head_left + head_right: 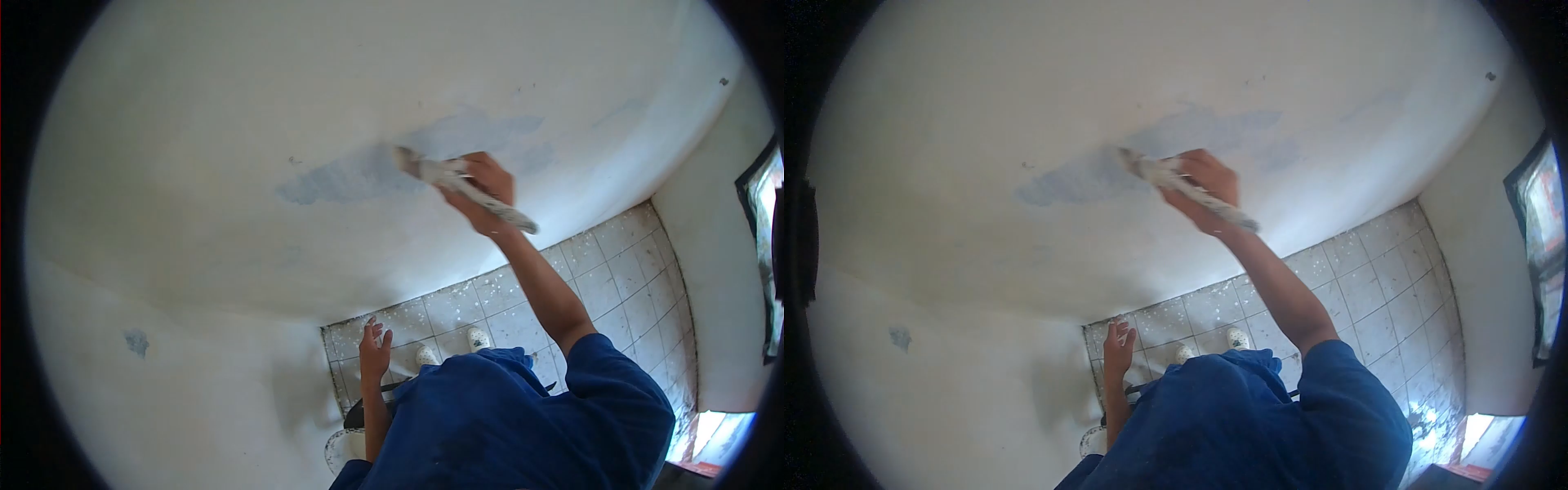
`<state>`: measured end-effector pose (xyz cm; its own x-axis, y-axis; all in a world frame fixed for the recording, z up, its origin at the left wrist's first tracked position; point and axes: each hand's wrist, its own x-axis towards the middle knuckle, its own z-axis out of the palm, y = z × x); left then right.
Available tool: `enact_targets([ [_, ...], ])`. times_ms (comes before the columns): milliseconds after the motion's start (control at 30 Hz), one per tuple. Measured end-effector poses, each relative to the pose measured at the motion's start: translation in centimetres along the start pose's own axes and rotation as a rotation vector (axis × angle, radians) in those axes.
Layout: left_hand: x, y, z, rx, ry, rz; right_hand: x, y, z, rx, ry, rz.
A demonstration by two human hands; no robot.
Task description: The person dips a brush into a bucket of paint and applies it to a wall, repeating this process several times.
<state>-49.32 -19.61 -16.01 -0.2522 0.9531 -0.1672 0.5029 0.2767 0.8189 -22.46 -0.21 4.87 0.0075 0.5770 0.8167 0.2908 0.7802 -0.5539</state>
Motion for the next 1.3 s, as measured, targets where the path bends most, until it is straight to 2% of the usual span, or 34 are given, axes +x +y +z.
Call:
enact_targets([
  [33, 0.1, 0.5, -0.1, -0.003, -0.002, 0.012, 0.2, -0.4, 0.9, 0.054, -0.02, 0.056],
  [133, 0.5, 0.7, -0.2, 0.0, 0.009, 0.027, 0.1, 2.0, 1.5, 0.011, 0.041, 0.052],
  [167, 0.6, 0.7, -0.4, 0.001, 0.02, 0.029, 0.2, 2.3, -0.3, -0.106, 0.017, 0.06],
  [200, 0.6, 0.7, -0.6, 0.001, 0.033, 0.025, -0.4, 3.3, -1.8, -0.109, 0.063, 0.169],
  [233, 0.3, 0.9, -0.9, -0.003, 0.048, 0.02, -0.4, 4.1, -3.7, -0.118, 0.137, 0.038],
  [267, 0.2, 0.9, -1.0, -0.009, 0.065, 0.015, -0.6, 4.7, -5.5, -0.087, 0.205, 0.019],
  [333, -0.1, -0.2, -1.0, -0.001, 0.076, 0.002, -0.5, 4.0, -7.9, -0.078, 0.274, 0.149],
  [467, 0.3, -1.0, -0.2, 0.048, 0.039, 0.022, -0.1, 2.5, -6.5, -0.169, 0.152, -0.021],
  [533, 0.6, 0.3, 0.0, 0.058, 0.035, 0.037, 0.6, 0.6, -3.9, 0.01, 0.076, 0.084],
  [567, 0.8, 1.1, 0.2, 0.062, 0.032, 0.044, 0.9, 0.6, -2.9, -0.001, 0.046, 0.065],
  [633, 1.2, 2.5, 0.3, 0.064, 0.032, 0.065, 1.6, 1.7, -2.4, -0.103, 0.077, -0.049],
  [700, 1.5, 3.3, -0.1, 0.067, 0.036, 0.085, 1.3, 4.0, -4.4, -0.078, 0.14, -0.002],
  [733, 1.7, 3.6, -0.2, 0.065, 0.04, 0.09, 1.6, 3.6, -6.1, -0.193, 0.148, -0.038],
  [833, 2.3, 4.0, 0.2, 0.044, 0.032, 0.116, 1.1, 2.8, -8.4, -0.101, 0.266, 0.16],
  [933, 2.8, 5.1, 1.2, 0.026, 0.004, 0.154, 1.3, 1.8, -7.2, -0.12, 0.196, -0.073],
  [967, 3.0, 5.6, 1.4, 0.026, -0.01, 0.168, 1.2, 1.1, -6.3, -0.106, 0.089, 0.018],
  [1033, 3.4, 6.9, 1.8, 0.017, -0.024, 0.179, 1.5, 0.8, -3.8, -0.002, 0.079, 0.07],
  [1100, 3.1, 7.5, 1.8, 0.012, -0.027, 0.183, 1.2, 3.4, -4.9, -0.204, 0.075, 0.034],
  [1167, 3.0, 7.7, 1.6, -0.002, -0.007, 0.178, 0.7, 4.9, -7.5, -0.125, 0.206, -0.017],
  [1233, 2.7, 6.9, 1.5, -0.012, 0.004, 0.157, 0.2, 4.5, -9.3, -0.074, 0.304, 0.167],
  [1300, 2.8, 6.4, 2.1, -0.013, -0.001, 0.152, -0.6, 4.4, -8.9, -0.176, 0.246, 0.096],
])
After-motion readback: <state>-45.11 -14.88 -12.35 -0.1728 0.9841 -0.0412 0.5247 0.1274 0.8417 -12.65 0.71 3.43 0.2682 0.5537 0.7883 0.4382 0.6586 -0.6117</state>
